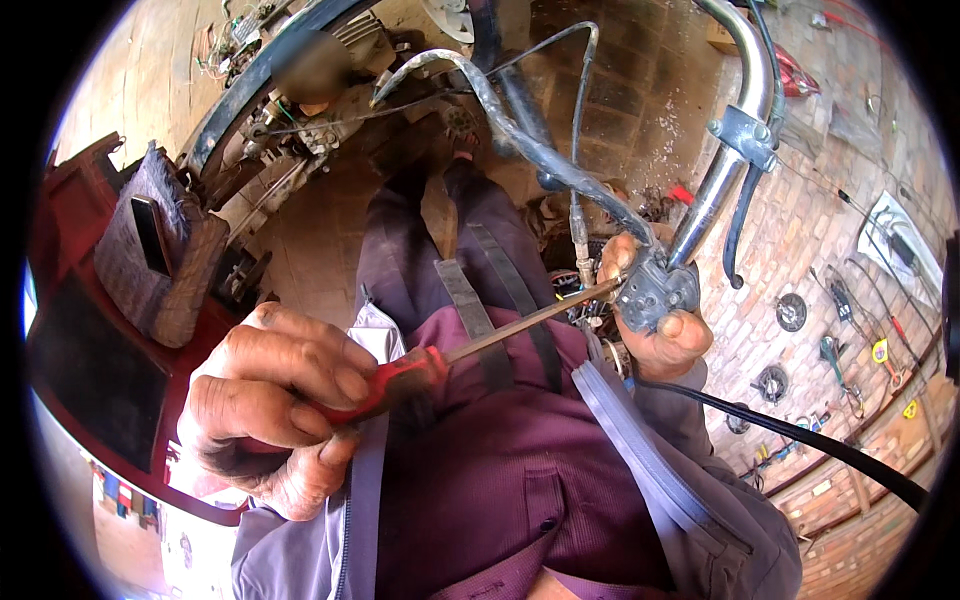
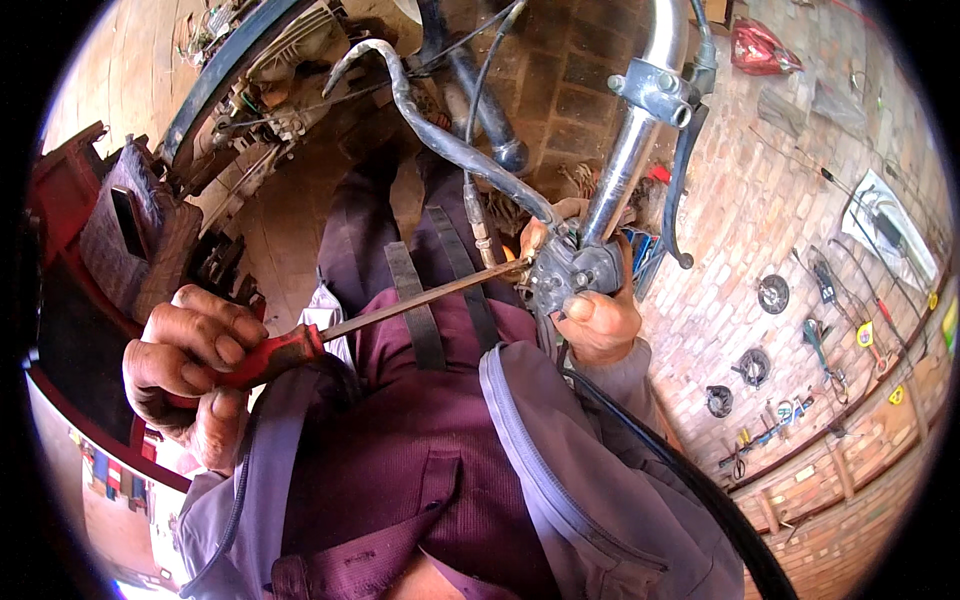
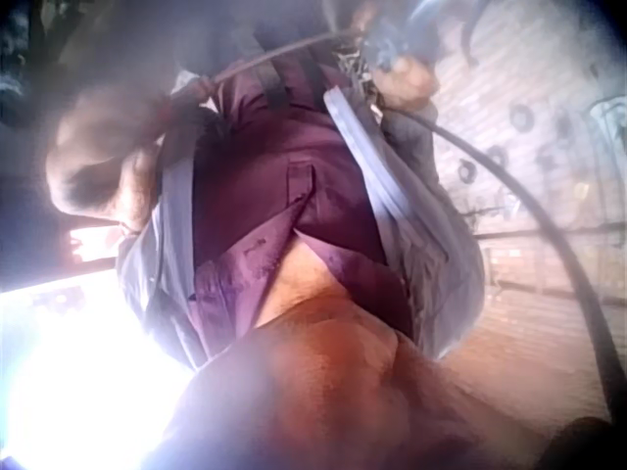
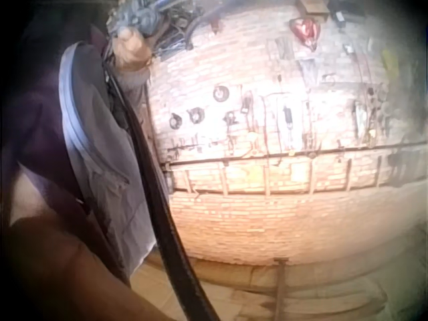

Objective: The person uses a red-handled screwdriver to tighten a screw on a small black component attached to the handlebar of a red three-wheeled vehicle. The person holds the component with one hand while turning the screwdriver with the other.

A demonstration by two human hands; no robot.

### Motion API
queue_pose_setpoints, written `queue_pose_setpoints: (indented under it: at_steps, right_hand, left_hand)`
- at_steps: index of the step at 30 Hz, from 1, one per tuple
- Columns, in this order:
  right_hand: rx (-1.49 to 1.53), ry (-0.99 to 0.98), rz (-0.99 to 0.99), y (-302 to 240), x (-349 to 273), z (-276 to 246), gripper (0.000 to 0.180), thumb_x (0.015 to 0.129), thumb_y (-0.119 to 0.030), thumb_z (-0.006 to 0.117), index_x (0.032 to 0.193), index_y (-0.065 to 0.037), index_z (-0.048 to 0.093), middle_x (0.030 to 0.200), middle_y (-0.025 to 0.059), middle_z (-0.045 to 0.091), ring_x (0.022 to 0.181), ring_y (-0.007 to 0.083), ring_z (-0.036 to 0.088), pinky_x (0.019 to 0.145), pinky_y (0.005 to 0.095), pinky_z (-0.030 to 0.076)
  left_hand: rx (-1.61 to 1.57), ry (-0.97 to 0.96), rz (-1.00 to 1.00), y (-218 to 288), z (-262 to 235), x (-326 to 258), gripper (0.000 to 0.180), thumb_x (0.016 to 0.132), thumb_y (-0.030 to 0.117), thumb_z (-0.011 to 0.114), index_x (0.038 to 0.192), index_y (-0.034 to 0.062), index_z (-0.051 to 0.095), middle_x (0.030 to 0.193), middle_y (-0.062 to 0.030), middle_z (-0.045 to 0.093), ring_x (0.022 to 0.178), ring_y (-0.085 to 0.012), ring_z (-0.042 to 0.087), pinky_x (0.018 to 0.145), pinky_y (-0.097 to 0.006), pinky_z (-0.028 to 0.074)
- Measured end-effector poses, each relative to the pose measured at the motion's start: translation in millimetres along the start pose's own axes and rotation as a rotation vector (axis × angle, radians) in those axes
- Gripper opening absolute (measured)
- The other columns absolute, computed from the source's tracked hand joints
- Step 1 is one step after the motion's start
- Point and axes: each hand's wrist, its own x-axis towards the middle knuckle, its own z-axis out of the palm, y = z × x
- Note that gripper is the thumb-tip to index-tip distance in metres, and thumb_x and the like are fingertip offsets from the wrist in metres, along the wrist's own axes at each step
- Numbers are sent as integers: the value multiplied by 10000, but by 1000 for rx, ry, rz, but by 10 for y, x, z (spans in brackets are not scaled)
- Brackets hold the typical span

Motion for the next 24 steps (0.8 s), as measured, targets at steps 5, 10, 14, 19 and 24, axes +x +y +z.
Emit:
queue_pose_setpoints:
  at_steps: [5,10,14,19,24]
  right_hand:
    - [18,-20,7,38,-6,-108,784,583,-158,732,1274,37,417,1062,188,548,990,261,535,892,347,422]
    - [22,-32,12,54,11,-116,778,578,-174,698,1278,29,424,1067,197,548,989,269,532,893,347,426]
    - [8,21,-4,47,29,-56,796,557,-265,703,1253,26,450,1051,193,546,973,273,522,871,333,433]
    - [-56,-21,64,-9,45,141,748,585,-413,715,1140,32,486,1003,129,534,860,208,504,740,289,425]
    - [-88,61,-15,-4,59,60,701,634,-422,716,1167,-10,523,1057,130,554,867,225,529,746,322,427]
  left_hand:
    - [32,-41,-48,9,-21,5,243,755,11,729,878,43,521,915,-153,583,865,-271,608,743,-393,529]
    - [66,-83,-1,-13,-43,12,225,777,13,690,925,29,521,903,-152,578,808,-258,606,727,-372,518]
    - [75,47,-111,116,94,55,215,815,96,646,954,54,489,904,-148,540,852,-239,564,778,-354,490]
    - [85,277,81,174,258,136,199,832,4,599,1014,-36,529,950,-209,586,813,-212,607,738,-299,534]
    - [-125,323,132,10,287,389,194,752,-25,609,944,-53,608,855,-141,641,691,-173,643,645,-263,551]
